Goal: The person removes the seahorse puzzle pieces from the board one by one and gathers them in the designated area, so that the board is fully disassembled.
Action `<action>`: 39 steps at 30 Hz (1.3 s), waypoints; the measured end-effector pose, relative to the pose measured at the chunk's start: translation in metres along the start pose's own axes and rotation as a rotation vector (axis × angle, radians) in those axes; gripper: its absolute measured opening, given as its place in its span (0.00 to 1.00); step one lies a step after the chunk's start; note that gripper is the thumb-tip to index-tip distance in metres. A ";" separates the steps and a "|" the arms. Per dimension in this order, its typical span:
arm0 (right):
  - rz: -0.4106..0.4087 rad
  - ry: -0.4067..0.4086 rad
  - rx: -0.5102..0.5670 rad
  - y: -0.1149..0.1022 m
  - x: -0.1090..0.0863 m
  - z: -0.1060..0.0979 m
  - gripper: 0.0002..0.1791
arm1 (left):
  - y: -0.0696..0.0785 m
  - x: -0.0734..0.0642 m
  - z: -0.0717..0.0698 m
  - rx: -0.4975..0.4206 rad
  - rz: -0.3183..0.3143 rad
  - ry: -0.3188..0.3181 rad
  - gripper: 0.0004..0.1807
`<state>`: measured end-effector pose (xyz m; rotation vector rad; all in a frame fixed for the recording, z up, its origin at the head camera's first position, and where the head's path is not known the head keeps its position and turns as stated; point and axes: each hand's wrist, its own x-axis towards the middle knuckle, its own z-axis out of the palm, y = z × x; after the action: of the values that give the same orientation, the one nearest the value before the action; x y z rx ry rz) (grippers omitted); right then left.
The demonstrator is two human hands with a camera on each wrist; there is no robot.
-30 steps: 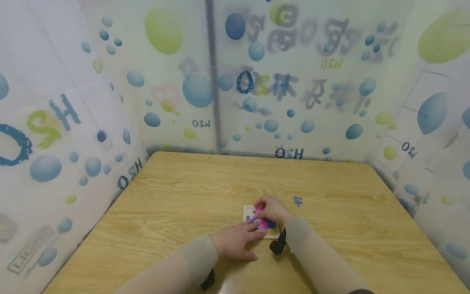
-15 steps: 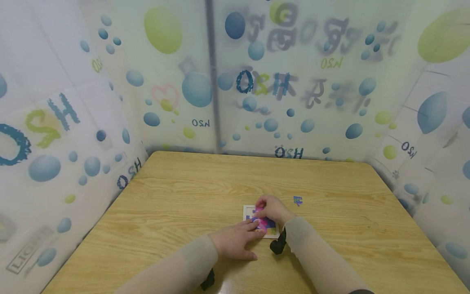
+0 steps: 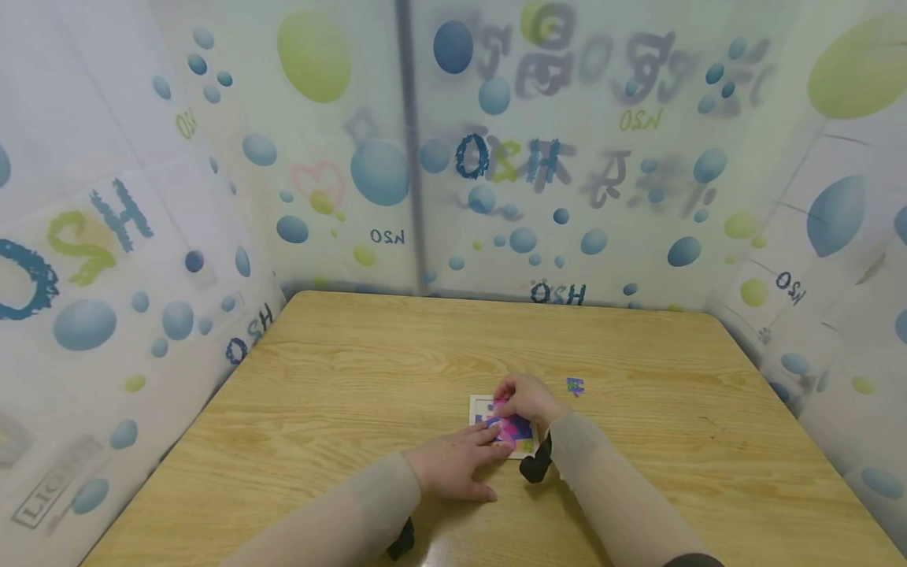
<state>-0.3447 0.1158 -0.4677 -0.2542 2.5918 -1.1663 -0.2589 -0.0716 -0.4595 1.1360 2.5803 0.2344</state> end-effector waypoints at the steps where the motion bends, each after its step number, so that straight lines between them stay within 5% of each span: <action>1: 0.000 0.000 -0.011 -0.001 -0.001 0.000 0.10 | 0.000 0.000 0.000 -0.001 0.000 -0.001 0.38; 20: 0.039 -0.025 -0.023 -0.001 0.000 -0.003 0.09 | 0.003 -0.001 -0.002 -0.006 -0.004 0.004 0.38; 39: 0.018 -0.014 -0.042 0.000 0.000 -0.001 0.10 | 0.011 0.006 -0.005 0.197 -0.017 0.075 0.45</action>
<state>-0.3457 0.1167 -0.4669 -0.2469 2.6039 -1.1009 -0.2567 -0.0599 -0.4527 1.1922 2.7265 0.0187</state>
